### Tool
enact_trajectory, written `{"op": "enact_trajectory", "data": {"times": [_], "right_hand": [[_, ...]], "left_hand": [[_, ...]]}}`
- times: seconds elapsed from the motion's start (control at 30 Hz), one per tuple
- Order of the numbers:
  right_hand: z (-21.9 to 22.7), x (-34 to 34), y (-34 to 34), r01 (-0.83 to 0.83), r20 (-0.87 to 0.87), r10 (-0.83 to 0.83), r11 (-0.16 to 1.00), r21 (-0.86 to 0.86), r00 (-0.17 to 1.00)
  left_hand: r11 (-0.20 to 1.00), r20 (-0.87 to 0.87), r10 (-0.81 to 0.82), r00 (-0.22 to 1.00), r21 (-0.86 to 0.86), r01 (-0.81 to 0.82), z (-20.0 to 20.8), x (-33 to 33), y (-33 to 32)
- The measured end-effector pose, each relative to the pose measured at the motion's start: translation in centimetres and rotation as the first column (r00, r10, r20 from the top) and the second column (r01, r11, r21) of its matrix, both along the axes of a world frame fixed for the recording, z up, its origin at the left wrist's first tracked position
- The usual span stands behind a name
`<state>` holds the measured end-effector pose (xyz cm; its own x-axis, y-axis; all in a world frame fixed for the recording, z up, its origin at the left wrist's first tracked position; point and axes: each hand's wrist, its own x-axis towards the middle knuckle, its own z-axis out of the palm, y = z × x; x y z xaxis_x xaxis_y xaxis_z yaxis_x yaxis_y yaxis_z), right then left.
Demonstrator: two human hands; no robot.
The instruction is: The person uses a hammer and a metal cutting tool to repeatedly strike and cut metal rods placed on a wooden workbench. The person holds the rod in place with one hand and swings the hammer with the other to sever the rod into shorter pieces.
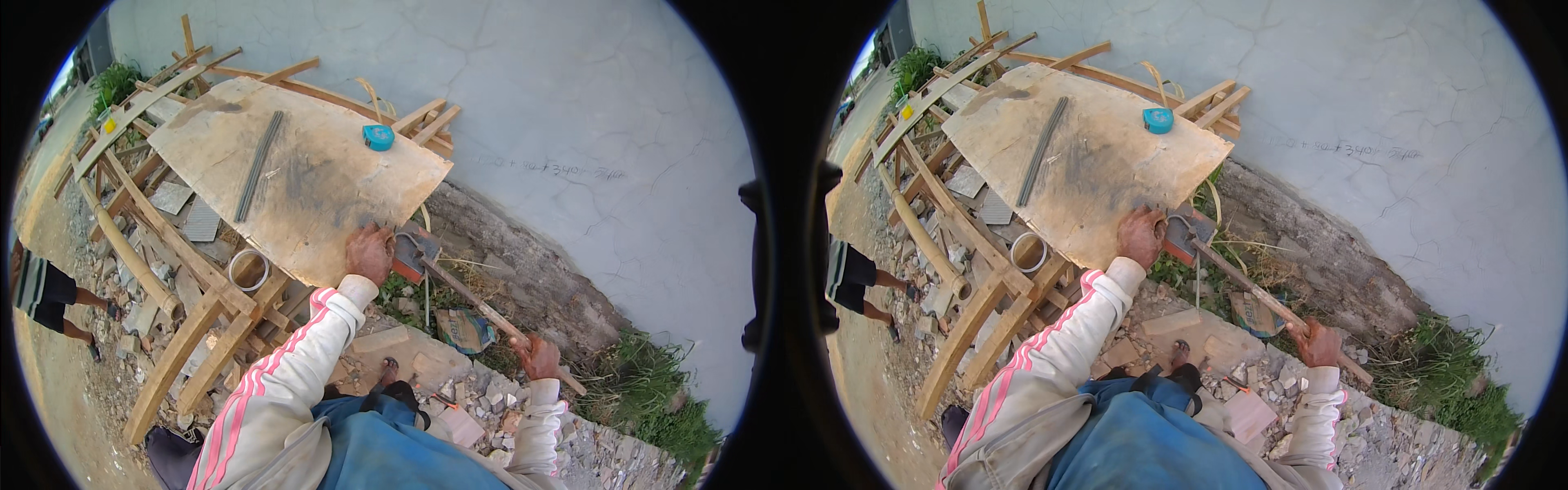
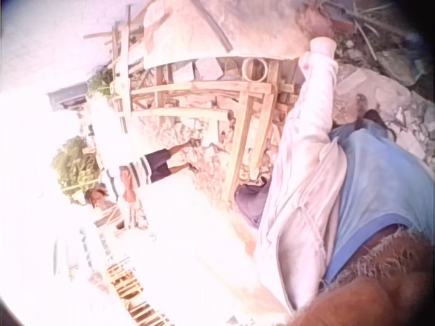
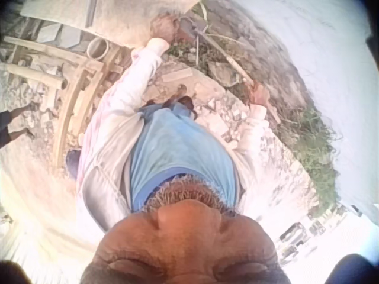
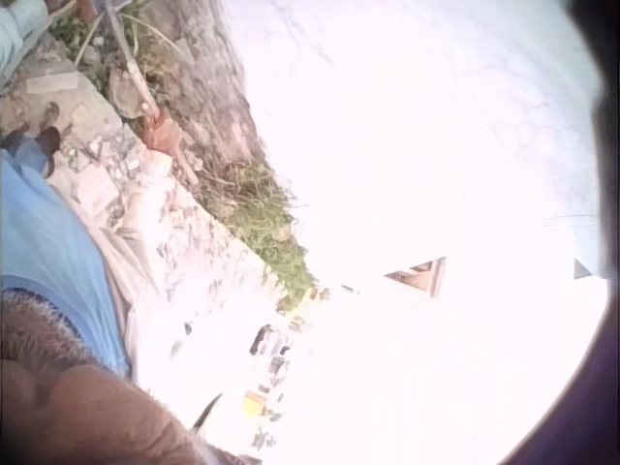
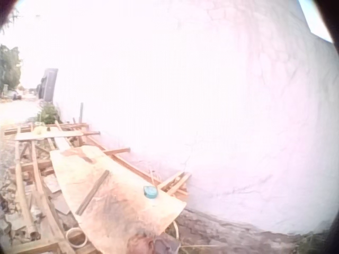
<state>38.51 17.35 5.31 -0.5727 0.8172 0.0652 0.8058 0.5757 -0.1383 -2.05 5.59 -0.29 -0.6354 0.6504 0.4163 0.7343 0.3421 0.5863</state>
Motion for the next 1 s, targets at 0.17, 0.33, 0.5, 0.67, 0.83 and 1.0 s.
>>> {"op": "enact_trajectory", "data": {"times": [0.17, 0.33, 0.5, 0.67, 0.83, 1.0], "right_hand": [[-1.0, -0.9, -8.4, 0.193, 0.060, -0.191, 0.981, -0.031, 0.980], [-1.3, -2.4, -14.1, 0.326, -0.033, -0.326, 0.945, 0.022, 0.945], [-0.3, -1.8, -13.0, 0.266, -0.052, -0.268, 0.963, -0.032, 0.962], [0.6, -0.3, -11.7, 0.122, -0.005, -0.126, 0.970, -0.211, 0.992], [1.9, 3.9, -10.9, 0.115, -0.111, -0.198, 0.852, -0.511, 0.974], [0.0, 11.1, -13.0, 0.362, -0.023, -0.427, 0.794, -0.488, 0.904]], "left_hand": [[1.000, 0.001, 0.011, 1.000, -0.003, -0.011, -0.7, 0.0, 0.3], [0.998, -0.016, -0.038, 0.999, -0.051, 0.037, -0.2, -0.2, 0.2], [0.979, -0.039, -0.163, 0.986, -0.130, 0.157, 2.2, 0.6, -2.6], [0.904, -0.171, -0.307, 0.936, -0.359, 0.231, 1.7, 4.4, -6.3], [0.862, -0.170, -0.347, 0.922, -0.444, 0.243, 0.5, 3.9, -5.7], [0.880, -0.117, -0.398, 0.910, -0.327, 0.344, 0.1, 3.3, -5.7]]}}
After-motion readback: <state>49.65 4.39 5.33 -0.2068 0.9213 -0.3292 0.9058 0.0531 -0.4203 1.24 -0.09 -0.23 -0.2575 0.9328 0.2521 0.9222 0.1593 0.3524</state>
